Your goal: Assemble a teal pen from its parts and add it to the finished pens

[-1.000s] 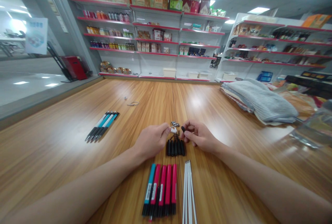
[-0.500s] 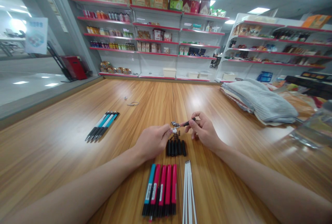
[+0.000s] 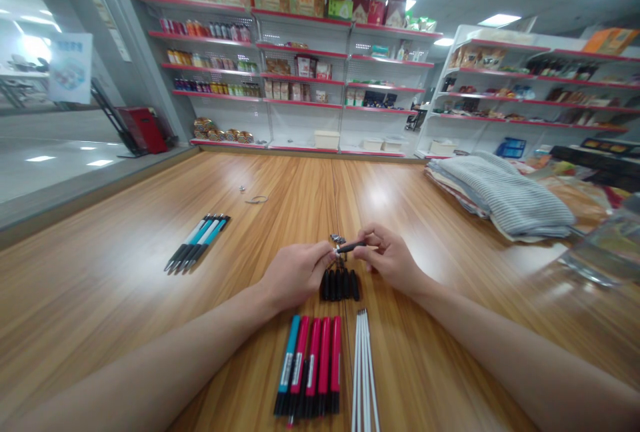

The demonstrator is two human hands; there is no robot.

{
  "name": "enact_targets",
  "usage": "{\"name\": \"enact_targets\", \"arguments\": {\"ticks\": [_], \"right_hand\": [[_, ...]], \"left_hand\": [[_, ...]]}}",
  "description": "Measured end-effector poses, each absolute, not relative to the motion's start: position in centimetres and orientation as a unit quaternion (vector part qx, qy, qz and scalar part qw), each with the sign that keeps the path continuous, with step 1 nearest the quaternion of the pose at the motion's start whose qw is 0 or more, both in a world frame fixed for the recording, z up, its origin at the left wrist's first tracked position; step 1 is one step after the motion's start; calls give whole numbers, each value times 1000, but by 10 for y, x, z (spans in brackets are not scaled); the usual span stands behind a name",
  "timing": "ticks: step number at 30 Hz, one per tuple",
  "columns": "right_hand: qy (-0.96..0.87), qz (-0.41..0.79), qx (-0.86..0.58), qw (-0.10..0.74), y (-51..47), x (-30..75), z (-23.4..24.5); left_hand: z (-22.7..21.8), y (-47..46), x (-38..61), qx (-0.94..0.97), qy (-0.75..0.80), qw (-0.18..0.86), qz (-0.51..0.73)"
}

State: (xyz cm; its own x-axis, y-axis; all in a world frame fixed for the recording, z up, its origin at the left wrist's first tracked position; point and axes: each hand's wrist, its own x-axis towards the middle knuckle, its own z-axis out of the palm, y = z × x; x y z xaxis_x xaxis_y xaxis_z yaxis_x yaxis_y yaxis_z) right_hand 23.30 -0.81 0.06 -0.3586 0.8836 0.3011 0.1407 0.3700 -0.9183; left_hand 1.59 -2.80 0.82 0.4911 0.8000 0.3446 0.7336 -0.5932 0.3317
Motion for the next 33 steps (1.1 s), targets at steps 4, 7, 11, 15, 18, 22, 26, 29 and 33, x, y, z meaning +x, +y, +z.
{"name": "enact_targets", "arguments": {"ticks": [4, 7, 11, 15, 18, 22, 26, 29, 33], "right_hand": [[-748, 304, -388, 444, -9, 232, -3], [-755, 277, -395, 444, -9, 232, -6], [-768, 244, -392, 444, -10, 232, -8], [-802, 180, -369, 434, -13, 233, -5], [-826, 132, -345, 425, -17, 232, 0], [-851, 102, -320, 404, -21, 230, 4], [-862, 69, -320, 387, -21, 230, 6], [-862, 64, -328, 382, -21, 230, 6], [-872, 49, -321, 366, -19, 231, 6]], "left_hand": [[7, -27, 16, 862, 439, 87, 239], [5, -27, 16, 855, 443, 110, 245], [3, -27, 15, 858, 442, 108, 239], [3, -28, 15, 871, 431, 76, 221], [4, -28, 15, 873, 433, 56, 216], [5, -28, 16, 873, 434, 39, 220], [5, -28, 16, 877, 429, 19, 214], [5, -28, 15, 880, 427, 12, 207], [4, -28, 15, 878, 421, 26, 224]]}}
